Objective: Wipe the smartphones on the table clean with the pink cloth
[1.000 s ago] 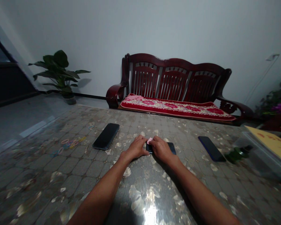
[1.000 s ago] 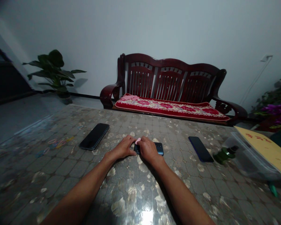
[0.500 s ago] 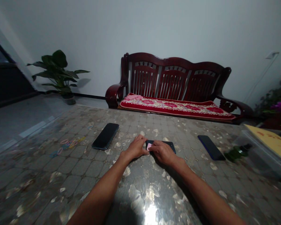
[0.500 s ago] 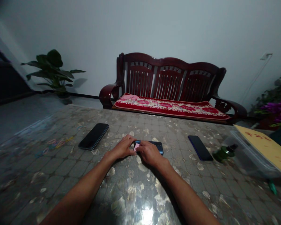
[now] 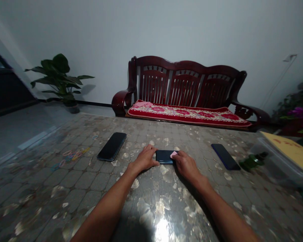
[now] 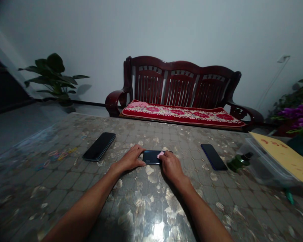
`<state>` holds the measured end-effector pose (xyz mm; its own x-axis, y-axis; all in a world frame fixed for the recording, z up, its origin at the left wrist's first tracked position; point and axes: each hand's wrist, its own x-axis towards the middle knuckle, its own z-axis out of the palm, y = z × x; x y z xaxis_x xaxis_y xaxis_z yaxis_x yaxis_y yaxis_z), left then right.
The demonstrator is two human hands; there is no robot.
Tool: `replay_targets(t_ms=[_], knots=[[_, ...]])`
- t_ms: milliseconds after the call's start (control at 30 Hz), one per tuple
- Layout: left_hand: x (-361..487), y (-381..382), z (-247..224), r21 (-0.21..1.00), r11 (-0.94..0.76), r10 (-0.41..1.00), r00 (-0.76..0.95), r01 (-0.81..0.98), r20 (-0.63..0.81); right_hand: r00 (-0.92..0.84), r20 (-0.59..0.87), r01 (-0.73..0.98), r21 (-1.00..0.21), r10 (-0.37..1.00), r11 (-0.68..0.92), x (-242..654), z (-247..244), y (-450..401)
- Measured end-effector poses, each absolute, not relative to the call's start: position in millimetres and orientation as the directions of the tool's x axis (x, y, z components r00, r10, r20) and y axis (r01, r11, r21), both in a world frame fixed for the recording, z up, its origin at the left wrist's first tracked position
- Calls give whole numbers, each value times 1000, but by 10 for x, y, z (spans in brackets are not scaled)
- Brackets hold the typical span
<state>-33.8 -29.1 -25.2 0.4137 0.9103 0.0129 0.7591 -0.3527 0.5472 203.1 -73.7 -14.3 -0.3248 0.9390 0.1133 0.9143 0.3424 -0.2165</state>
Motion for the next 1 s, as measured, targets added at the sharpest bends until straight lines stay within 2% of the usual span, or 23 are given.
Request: replay_targets(t_ms=[200, 433, 600, 800, 933, 1000], knots=[[-328, -315, -203, 520, -357, 906, 424, 776, -10, -401, 134, 882, -211, 906, 421, 1920, -191, -808], [-312, -327, -209, 507, -355, 912, 411, 785, 2, -177, 136, 955, -216, 975, 203, 2217, -161, -771], [-246, -430, -112, 435, -320, 932, 363, 842, -18, -234, 209, 914, -285, 949, 288, 2176, -249, -603], [35, -649, 4, 185, -213, 974, 223, 959, -35, -355, 250, 838, -342, 901, 425, 2193, -319, -95], [152, -737, 23, 143, -223, 972, 231, 964, -39, -446, 216, 779, -384, 869, 495, 2196, -299, 204], [146, -741, 32, 147, -241, 966, 252, 959, -60, -437, 206, 786, -386, 875, 483, 2216, -269, 283]])
